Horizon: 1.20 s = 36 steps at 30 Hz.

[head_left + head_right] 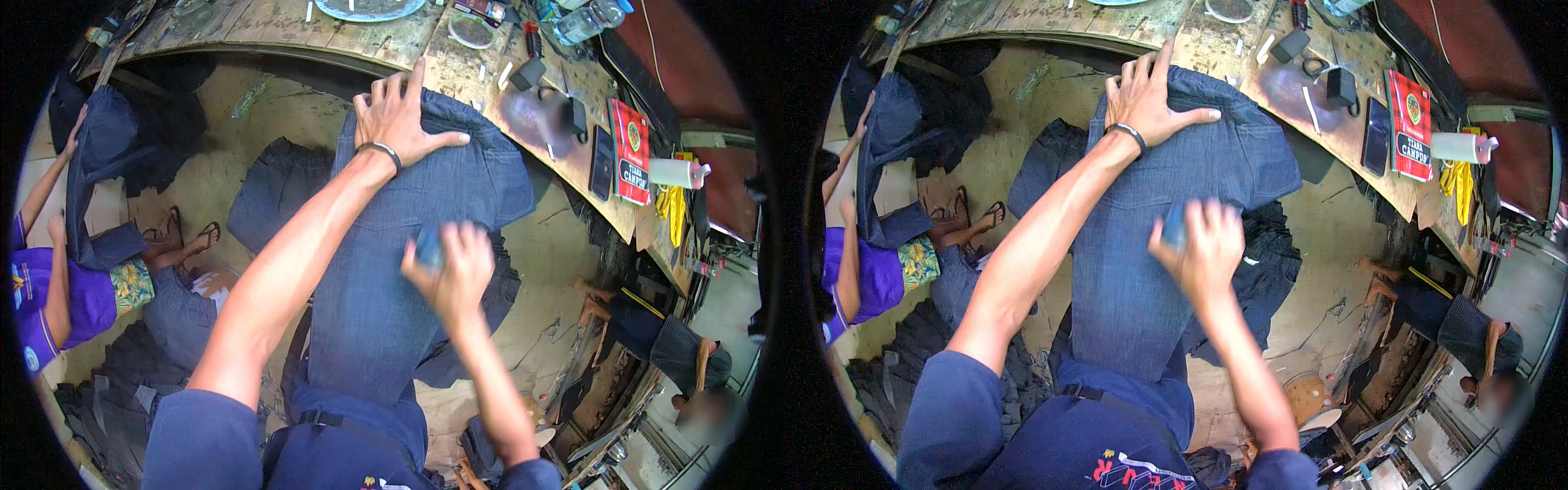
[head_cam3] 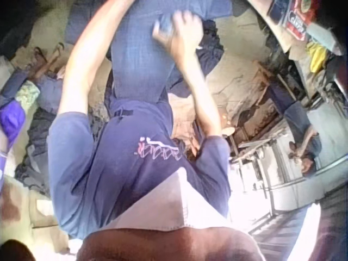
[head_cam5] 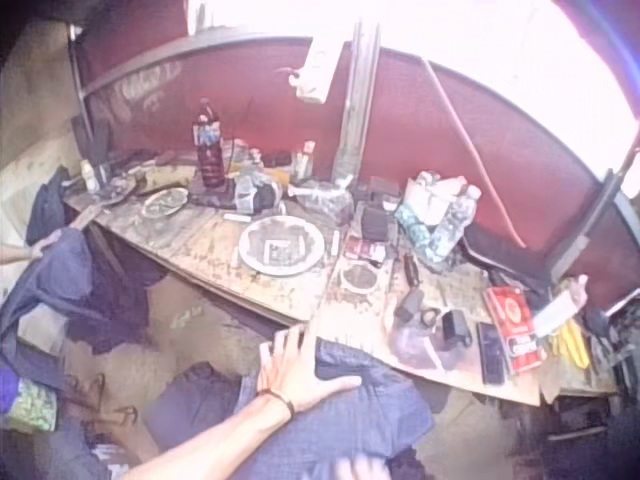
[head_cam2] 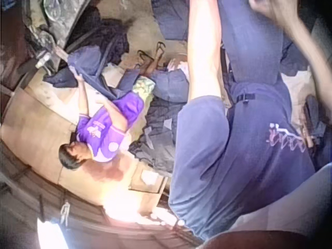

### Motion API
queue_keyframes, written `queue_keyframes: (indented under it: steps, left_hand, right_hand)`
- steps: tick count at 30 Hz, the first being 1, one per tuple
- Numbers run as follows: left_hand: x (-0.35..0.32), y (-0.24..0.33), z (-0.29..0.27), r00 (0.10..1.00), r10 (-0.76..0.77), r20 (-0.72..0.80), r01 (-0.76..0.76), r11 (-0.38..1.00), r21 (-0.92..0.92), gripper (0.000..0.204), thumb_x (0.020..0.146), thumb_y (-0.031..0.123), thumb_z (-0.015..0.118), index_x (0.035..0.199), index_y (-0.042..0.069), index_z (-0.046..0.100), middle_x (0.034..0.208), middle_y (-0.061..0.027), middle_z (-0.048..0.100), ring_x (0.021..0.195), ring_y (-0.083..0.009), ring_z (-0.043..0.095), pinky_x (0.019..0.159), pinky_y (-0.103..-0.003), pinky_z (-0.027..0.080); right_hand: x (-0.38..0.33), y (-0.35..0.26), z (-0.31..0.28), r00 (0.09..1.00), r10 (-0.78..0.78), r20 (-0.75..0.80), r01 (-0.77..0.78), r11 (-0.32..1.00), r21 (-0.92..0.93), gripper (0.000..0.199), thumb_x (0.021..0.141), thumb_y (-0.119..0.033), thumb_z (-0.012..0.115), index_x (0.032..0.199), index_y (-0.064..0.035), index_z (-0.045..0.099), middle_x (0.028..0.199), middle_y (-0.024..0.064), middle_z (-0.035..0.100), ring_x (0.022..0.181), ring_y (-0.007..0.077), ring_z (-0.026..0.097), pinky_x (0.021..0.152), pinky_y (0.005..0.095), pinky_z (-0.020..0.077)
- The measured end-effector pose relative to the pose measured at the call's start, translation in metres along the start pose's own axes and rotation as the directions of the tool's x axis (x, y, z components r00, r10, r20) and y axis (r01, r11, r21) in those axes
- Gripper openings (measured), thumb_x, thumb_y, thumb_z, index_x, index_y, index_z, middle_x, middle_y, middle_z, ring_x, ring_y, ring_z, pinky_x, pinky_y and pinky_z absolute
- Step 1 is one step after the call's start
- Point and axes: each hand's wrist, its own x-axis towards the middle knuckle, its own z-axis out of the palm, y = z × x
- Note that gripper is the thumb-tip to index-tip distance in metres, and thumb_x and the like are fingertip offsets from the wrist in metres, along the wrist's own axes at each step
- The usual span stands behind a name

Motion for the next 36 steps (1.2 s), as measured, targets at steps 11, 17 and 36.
queue_keyframes:
  steps: [11, 17, 36]
  left_hand:
    - [0.001, -0.004, 0.012, 0.988, 0.018, -0.155, -0.006, 0.997, 0.075, 0.145, 0.060, 0.096, 0.076, 0.175, 0.024, 0.026, 0.181, -0.0245, 0.010, 0.168, -0.0457, 0.006, 0.126, -0.080, 0.002]
    - [0.001, -0.003, 0.015, 0.987, 0.023, -0.160, -0.015, 0.999, 0.050, 0.141, 0.062, 0.096, 0.075, 0.174, 0.024, 0.029, 0.182, -0.0217, 0.010, 0.168, -0.0442, 0.004, 0.128, -0.077, 0.004]
    - [-0.077, -0.081, 0.008, 0.894, -0.438, -0.089, 0.343, 0.800, -0.492, 0.110, 0.100, 0.076, 0.058, 0.166, -0.008, 0.031, 0.169, -0.0383, 0.034, 0.159, -0.0452, 0.036, 0.128, -0.048, 0.031]
  right_hand:
    - [0.173, 0.004, -0.025, 0.992, -0.019, -0.122, 0.011, 0.998, -0.065, 0.041, 0.076, -0.033, 0.088, 0.090, -0.0044, 0.063, 0.085, 0.0149, 0.059, 0.077, 0.0344, 0.061, 0.068, 0.0482, 0.0520]
    - [0.036, -0.053, -0.024, 0.970, -0.006, 0.245, -0.009, 0.998, 0.058, 0.041, 0.072, -0.036, 0.090, 0.084, -0.0093, 0.060, 0.080, 0.0117, 0.055, 0.074, 0.0327, 0.058, 0.067, 0.0451, 0.0496]
    - [-0.309, -0.125, 0.015, 0.547, 0.689, 0.475, -0.760, 0.169, 0.628, 0.053, 0.081, -0.043, 0.092, 0.098, 0.0030, 0.073, 0.078, 0.0170, 0.074, 0.074, 0.0197, 0.066, 0.073, 0.0405, 0.0557]
